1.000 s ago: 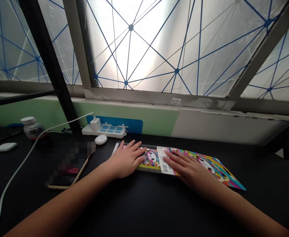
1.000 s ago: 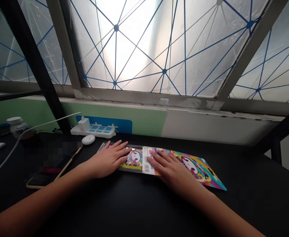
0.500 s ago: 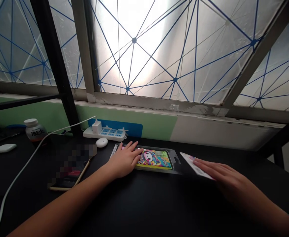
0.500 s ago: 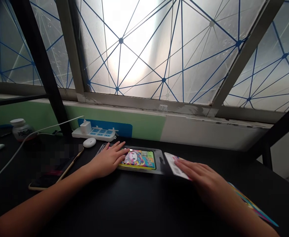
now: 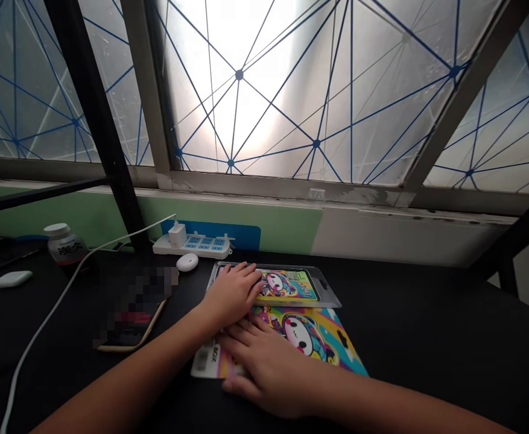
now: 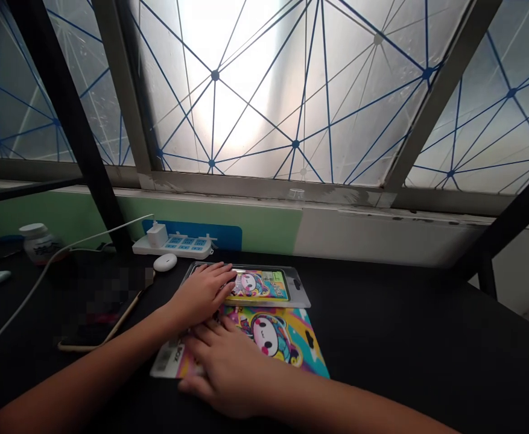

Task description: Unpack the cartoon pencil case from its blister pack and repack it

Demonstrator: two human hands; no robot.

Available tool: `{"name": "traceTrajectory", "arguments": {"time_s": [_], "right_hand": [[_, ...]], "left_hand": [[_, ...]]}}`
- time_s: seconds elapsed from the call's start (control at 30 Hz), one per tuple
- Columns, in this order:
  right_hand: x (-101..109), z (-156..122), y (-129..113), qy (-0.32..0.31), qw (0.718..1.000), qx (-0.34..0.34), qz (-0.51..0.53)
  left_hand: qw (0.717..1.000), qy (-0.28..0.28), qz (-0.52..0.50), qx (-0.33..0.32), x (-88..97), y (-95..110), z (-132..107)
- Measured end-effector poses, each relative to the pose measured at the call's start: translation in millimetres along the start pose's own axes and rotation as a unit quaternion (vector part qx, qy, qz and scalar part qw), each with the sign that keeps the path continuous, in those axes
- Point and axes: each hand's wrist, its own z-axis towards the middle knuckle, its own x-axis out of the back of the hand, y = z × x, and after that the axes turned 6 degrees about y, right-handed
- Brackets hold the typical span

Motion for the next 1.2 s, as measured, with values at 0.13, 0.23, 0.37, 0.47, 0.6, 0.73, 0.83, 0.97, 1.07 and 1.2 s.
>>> {"name": "traceTrajectory", "arguments": {"time_s": [0.13,0.23,0.37,0.47,0.6,0.73,0.83,0.97,1.07,1.2], "right_hand": [[-4,13,6,0.033,0.999,-0.001,0.029],[-7,10,8,0.052,0.998,0.013,0.028],[-5,7,12,0.104,0.992,0.067,-0.021],[14,6,25,0.149,0.981,0.074,-0.100],[56,-2,68,0.129,0.963,-0.100,-0.212],[84,-9,120,0.074,0.963,-0.159,-0.203],[90,-7,139,0.048,0.970,-0.155,-0.182],[91,2,141,0.045,0.970,-0.164,-0.172],[89,3,139,0.072,0.967,-0.171,-0.176],[80,-6,131,0.137,0.955,-0.175,-0.194]], "left_hand": [[1.000,-0.011,-0.008,-0.008,-2.1,-5,1],[1.000,-0.008,-0.004,-0.005,-2.8,-6,1],[1.000,-0.011,-0.001,-0.001,-2.4,-5,1],[1.000,-0.011,-0.006,0.000,-2.4,-5,0],[1.000,-0.004,-0.011,-0.001,-2.1,-5,0],[1.000,0.007,-0.007,-0.003,-1.0,-4,0],[1.000,0.008,-0.003,-0.001,-0.8,-4,0],[1.000,0.005,-0.010,0.004,-1.1,-3,0],[1.000,0.013,-0.011,0.011,1.3,-5,0],[0.999,0.041,0.004,0.018,12.0,-15,3]]}}
